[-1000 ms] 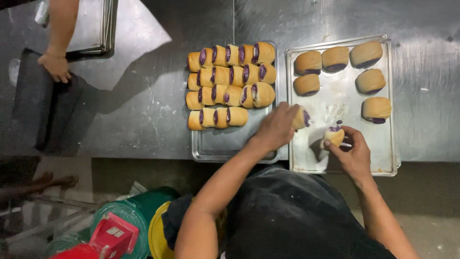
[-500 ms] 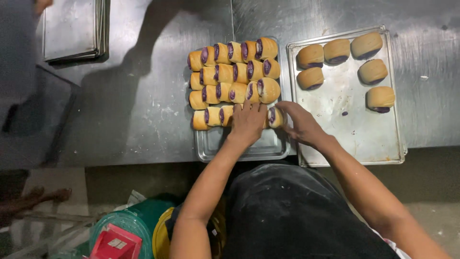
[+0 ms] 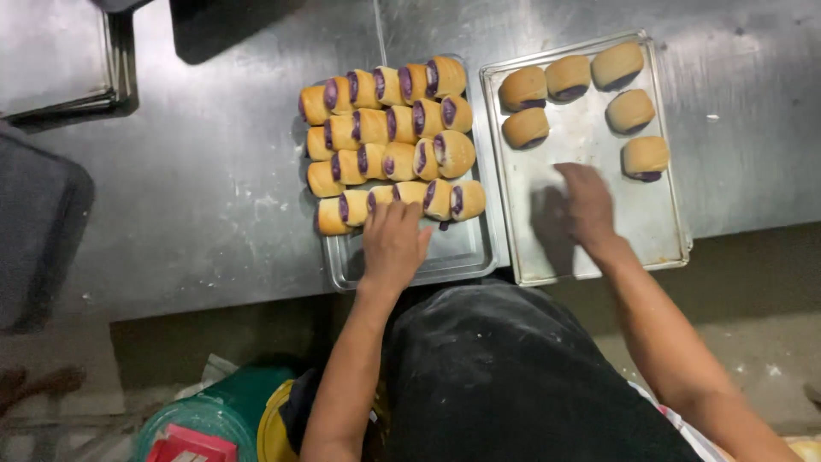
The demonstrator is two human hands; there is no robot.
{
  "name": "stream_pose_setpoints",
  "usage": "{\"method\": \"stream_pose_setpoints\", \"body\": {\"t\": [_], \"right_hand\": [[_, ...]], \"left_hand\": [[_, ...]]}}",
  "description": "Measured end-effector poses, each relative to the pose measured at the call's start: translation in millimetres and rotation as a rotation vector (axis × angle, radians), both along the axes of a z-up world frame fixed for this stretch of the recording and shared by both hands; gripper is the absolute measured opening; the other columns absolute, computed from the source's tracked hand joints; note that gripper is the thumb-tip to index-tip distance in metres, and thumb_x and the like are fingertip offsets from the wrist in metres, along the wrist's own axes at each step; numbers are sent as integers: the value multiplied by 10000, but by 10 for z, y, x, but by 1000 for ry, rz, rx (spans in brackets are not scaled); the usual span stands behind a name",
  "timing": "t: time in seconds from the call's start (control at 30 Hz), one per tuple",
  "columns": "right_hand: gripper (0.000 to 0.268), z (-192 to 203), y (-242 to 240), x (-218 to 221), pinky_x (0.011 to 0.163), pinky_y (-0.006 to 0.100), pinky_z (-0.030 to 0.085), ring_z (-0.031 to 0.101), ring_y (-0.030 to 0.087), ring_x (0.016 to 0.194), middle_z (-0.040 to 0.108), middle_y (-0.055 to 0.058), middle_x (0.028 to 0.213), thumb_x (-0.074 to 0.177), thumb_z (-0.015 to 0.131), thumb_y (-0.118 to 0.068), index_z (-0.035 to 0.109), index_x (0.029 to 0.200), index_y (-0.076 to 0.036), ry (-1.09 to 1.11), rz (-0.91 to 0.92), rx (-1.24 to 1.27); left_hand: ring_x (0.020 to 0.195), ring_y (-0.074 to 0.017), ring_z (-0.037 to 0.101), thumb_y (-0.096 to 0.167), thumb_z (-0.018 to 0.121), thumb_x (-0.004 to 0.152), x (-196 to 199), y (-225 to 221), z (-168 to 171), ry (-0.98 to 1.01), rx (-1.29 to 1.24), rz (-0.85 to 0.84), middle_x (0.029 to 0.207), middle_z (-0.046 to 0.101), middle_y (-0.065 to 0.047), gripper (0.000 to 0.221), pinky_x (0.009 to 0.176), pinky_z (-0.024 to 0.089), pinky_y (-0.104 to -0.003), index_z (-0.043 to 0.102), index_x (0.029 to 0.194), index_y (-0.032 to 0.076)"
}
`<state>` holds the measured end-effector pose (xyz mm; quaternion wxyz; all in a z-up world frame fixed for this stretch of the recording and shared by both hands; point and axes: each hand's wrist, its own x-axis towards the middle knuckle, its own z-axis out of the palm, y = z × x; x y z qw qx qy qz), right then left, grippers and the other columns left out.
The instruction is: Transferring and organizing baked bread rolls between different baking trays on a preparation table.
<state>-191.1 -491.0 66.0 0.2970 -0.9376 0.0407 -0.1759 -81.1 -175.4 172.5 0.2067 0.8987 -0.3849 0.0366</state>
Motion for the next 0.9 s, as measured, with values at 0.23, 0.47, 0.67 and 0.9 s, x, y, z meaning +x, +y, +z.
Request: {"method": "stream_pose_setpoints", "body": {"t": [0.23,0.47,0.67,0.9], "right_hand": [[314,-387,-439,-340,899,454,528,620,378,1046,672,153,1127,902,693,-73,682,1216,-75,161,-110,-354],[121,-480,-433,-445,786,466,548,664,356,894,678,139,921,896,755,-174,748,990,-99,299,-171,-297],[160,223,114,249,761,364,582,723,303,870,717,143,1041,951,730,-79,709,1106,-44,9,-26,246],[192,626,888,1222,752,431,538,672,334,907,693,129,959,856,737,-36,697,1043,-58,-253,266,33]], "left_hand": [[931,-389,676,176,767,852,-345,55,-780,242,-62,123,1042,647,-148,350,768,549,-498,656,1159,47],[892,-402,688,211,739,905,-434,-254,-980,245,75,287,1051,616,-157,244,722,538,-542,641,1089,83],[864,-390,679,121,723,846,-465,-226,-961,175,-176,239,961,641,-128,154,728,534,-516,643,975,94],[797,-342,700,124,722,856,-466,-99,-659,430,-344,260,862,697,-117,148,694,551,-452,658,980,77]]}}
